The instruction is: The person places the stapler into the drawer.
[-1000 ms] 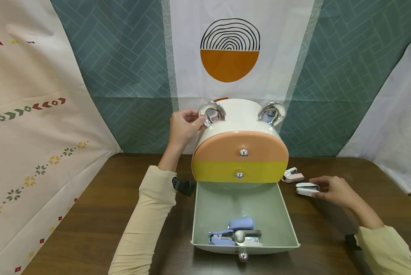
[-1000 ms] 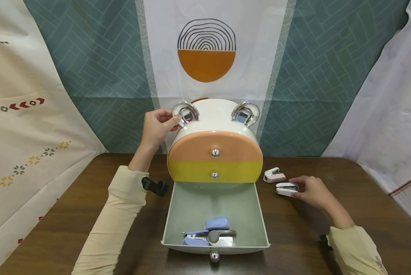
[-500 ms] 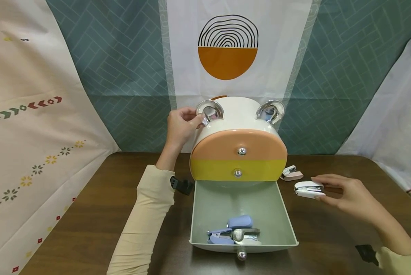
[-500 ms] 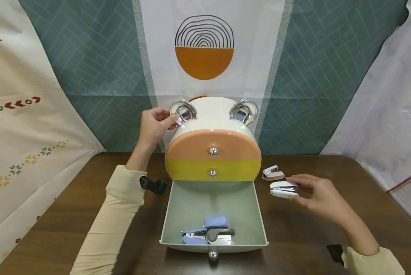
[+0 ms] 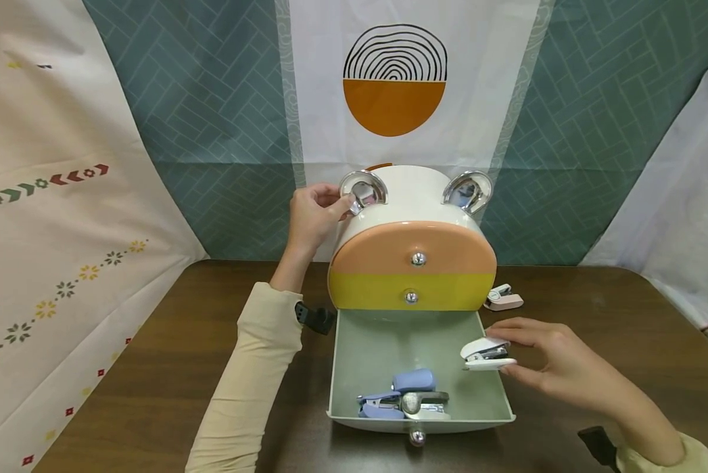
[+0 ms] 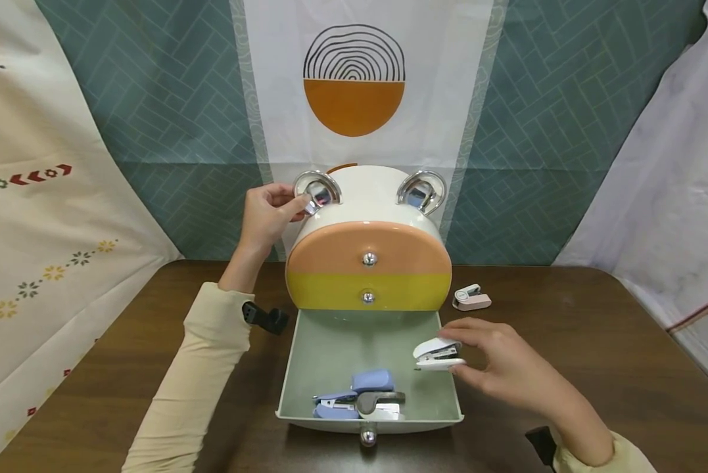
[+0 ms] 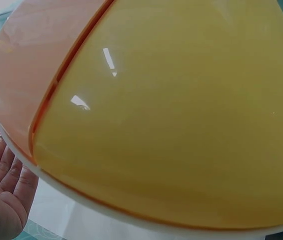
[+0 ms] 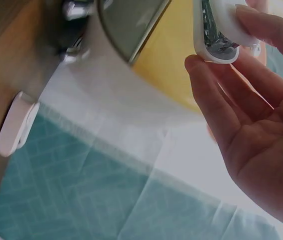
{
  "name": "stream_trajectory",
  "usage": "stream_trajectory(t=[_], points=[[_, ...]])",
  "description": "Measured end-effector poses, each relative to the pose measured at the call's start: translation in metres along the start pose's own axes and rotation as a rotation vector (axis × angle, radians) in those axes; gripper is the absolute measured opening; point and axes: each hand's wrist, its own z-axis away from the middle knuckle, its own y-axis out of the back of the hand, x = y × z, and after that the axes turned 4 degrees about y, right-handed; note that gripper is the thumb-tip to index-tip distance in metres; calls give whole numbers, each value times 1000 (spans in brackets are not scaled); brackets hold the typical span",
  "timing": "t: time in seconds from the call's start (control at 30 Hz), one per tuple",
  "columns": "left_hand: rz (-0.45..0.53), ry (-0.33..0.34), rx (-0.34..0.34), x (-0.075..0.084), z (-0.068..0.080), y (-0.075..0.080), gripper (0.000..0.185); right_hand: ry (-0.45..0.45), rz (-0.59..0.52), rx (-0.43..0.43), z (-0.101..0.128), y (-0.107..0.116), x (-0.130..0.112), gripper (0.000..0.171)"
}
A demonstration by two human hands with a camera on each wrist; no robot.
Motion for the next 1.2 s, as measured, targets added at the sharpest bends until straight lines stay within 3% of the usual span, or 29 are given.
stream_trajectory(t=[0.17,0.4,0.6,1.2], points=[[2,-5,2,0,0,-1,19,13,73,-152,-12,-12,-8,42],[7,-10,-2,0,-1,-2,18,-44,111,-352,-25,-28,-19,35],[29,-17,-10,0,-1,-4,17,-31,101,-390,-30,-42,-20,32],[19,-15,-1,-1,-1,-1,17,-14,-72,-445,-48,-73,-9,32]])
